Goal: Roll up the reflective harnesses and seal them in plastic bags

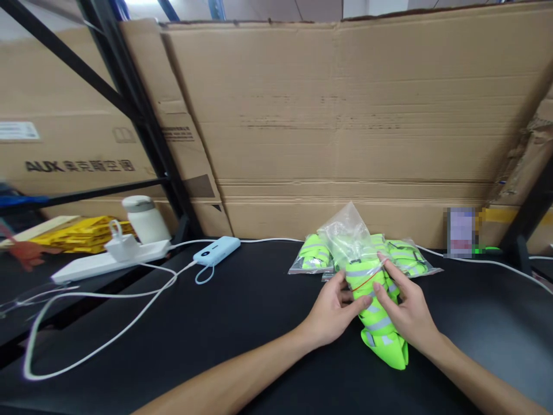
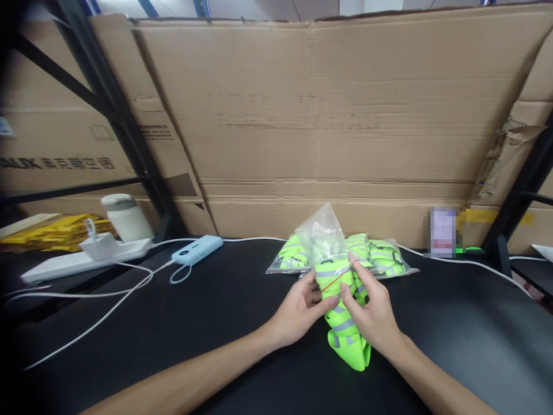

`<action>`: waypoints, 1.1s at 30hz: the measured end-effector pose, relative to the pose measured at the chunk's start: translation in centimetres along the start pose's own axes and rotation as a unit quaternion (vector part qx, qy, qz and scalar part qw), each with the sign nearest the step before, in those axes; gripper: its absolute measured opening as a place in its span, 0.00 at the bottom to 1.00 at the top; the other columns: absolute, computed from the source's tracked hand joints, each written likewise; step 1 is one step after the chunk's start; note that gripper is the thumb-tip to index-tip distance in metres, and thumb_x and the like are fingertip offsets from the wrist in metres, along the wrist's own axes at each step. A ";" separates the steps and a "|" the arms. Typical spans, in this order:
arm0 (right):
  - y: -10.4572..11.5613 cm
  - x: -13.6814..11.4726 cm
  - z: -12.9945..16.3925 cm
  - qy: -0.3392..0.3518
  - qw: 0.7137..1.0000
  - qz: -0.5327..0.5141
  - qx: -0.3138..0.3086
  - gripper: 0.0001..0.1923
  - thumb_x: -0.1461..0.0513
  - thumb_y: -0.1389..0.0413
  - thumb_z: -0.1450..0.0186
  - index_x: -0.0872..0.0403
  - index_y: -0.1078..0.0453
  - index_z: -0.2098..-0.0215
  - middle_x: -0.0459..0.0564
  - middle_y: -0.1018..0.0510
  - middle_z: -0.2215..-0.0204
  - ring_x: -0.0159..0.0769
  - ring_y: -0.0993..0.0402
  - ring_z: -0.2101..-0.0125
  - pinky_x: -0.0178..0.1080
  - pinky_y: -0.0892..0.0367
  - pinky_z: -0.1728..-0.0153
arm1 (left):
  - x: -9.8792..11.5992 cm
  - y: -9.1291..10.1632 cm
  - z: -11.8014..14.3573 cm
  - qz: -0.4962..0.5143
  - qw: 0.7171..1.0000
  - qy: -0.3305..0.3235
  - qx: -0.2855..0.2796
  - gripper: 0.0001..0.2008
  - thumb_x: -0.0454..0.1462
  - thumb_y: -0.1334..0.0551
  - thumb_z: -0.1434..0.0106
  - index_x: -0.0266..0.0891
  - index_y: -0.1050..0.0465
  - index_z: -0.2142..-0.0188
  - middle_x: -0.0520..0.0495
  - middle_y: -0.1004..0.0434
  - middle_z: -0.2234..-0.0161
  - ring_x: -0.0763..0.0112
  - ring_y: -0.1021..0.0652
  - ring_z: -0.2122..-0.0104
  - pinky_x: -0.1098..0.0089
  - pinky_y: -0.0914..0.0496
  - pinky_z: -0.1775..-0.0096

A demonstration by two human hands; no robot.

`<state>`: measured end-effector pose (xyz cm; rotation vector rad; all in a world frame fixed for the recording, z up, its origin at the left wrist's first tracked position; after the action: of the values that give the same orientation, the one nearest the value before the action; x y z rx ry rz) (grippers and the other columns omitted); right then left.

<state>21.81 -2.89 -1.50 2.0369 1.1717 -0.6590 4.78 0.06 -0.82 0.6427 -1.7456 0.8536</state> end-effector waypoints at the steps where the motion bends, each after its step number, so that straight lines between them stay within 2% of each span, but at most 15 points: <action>1: -0.1 0.1 0.0 -0.015 1.000 -0.014 -0.003 0.27 0.56 0.41 0.31 0.53 0.34 0.35 0.56 0.31 0.36 0.52 0.35 0.36 0.51 0.36 0.37 | 0.0 0.1 -0.1 0.001 1.000 -0.006 0.010 0.31 0.42 0.26 0.41 0.38 0.33 0.42 0.35 0.27 0.41 0.53 0.19 0.51 0.58 0.24 0.50; 5: -0.2 0.5 -0.2 -0.060 0.996 -0.071 -0.011 0.30 0.52 0.38 0.33 0.54 0.34 0.36 0.58 0.30 0.37 0.54 0.35 0.36 0.52 0.35 0.37 | 0.1 0.5 -0.4 -0.010 0.999 -0.018 0.038 0.30 0.42 0.26 0.42 0.38 0.31 0.44 0.35 0.27 0.41 0.54 0.18 0.53 0.62 0.22 0.52; 9: 0.0 0.7 -0.2 -0.062 0.993 -0.077 -0.069 0.31 0.53 0.41 0.30 0.51 0.38 0.32 0.55 0.36 0.33 0.52 0.43 0.32 0.56 0.46 0.33 | 0.1 0.8 -0.5 -0.011 0.998 -0.003 0.061 0.31 0.44 0.25 0.43 0.37 0.30 0.44 0.35 0.25 0.42 0.56 0.16 0.56 0.64 0.21 0.55; 11: 0.1 0.8 -0.1 -0.054 0.993 -0.078 -0.063 0.29 0.54 0.43 0.30 0.50 0.37 0.33 0.54 0.35 0.33 0.51 0.43 0.32 0.56 0.47 0.32 | 0.2 0.9 -0.6 -0.012 0.998 0.002 0.068 0.31 0.45 0.25 0.44 0.36 0.29 0.45 0.34 0.24 0.43 0.57 0.16 0.57 0.65 0.21 0.57; 16: -0.2 1.0 0.0 -0.100 0.989 -0.107 0.027 0.26 0.52 0.35 0.37 0.56 0.25 0.44 0.60 0.24 0.42 0.57 0.27 0.42 0.54 0.28 0.43 | 0.3 1.1 -0.6 -0.028 0.997 0.000 0.077 0.32 0.46 0.25 0.44 0.35 0.30 0.45 0.34 0.23 0.45 0.58 0.16 0.59 0.67 0.21 0.60; 18: -0.2 1.0 0.0 -0.123 0.984 -0.122 0.046 0.28 0.52 0.33 0.40 0.58 0.23 0.47 0.61 0.22 0.44 0.58 0.24 0.45 0.53 0.25 0.46 | 0.3 1.1 -0.6 -0.032 0.996 -0.002 0.081 0.32 0.46 0.25 0.44 0.35 0.30 0.45 0.35 0.23 0.45 0.58 0.16 0.59 0.68 0.21 0.61; 21: -0.2 1.0 -0.1 -0.153 0.980 -0.124 0.015 0.31 0.51 0.32 0.41 0.58 0.25 0.44 0.62 0.24 0.43 0.58 0.22 0.47 0.53 0.23 0.50 | 0.3 1.1 -0.4 -0.025 0.996 0.006 0.091 0.32 0.46 0.25 0.44 0.35 0.30 0.45 0.35 0.23 0.45 0.59 0.16 0.60 0.68 0.21 0.62; 24: -0.1 1.2 -0.3 -0.157 0.979 -0.126 -0.020 0.30 0.49 0.35 0.37 0.56 0.26 0.41 0.61 0.26 0.41 0.58 0.22 0.47 0.54 0.24 0.49 | 0.4 1.2 -0.4 -0.021 0.995 0.015 0.099 0.32 0.47 0.26 0.44 0.36 0.30 0.45 0.35 0.23 0.46 0.59 0.15 0.61 0.68 0.20 0.65; 28: 0.0 1.8 -0.6 -0.129 0.982 -0.137 -0.003 0.24 0.48 0.39 0.33 0.54 0.23 0.46 0.57 0.23 0.44 0.54 0.24 0.45 0.54 0.31 0.41 | 0.5 1.2 -0.3 -0.036 0.993 0.015 0.107 0.31 0.48 0.26 0.44 0.36 0.29 0.46 0.37 0.21 0.49 0.60 0.16 0.63 0.69 0.20 0.68; 33: 0.1 2.3 -0.7 -0.136 0.982 -0.132 0.011 0.23 0.48 0.37 0.36 0.54 0.20 0.51 0.55 0.18 0.50 0.54 0.20 0.50 0.56 0.27 0.44 | 0.3 1.1 -0.4 -0.035 0.992 0.021 0.120 0.31 0.48 0.25 0.45 0.36 0.29 0.47 0.37 0.22 0.48 0.59 0.15 0.63 0.68 0.20 0.68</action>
<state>23.05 -1.16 -2.63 1.7545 1.2820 -1.0475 4.07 1.02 -0.69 0.8337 -1.5866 1.0301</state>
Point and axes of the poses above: each hand's wrist, its own z-axis away from the middle knuckle, its own y-axis out of the back of the hand, x = y × z, the point moved 2 cm from there along -z, towards the middle knuckle
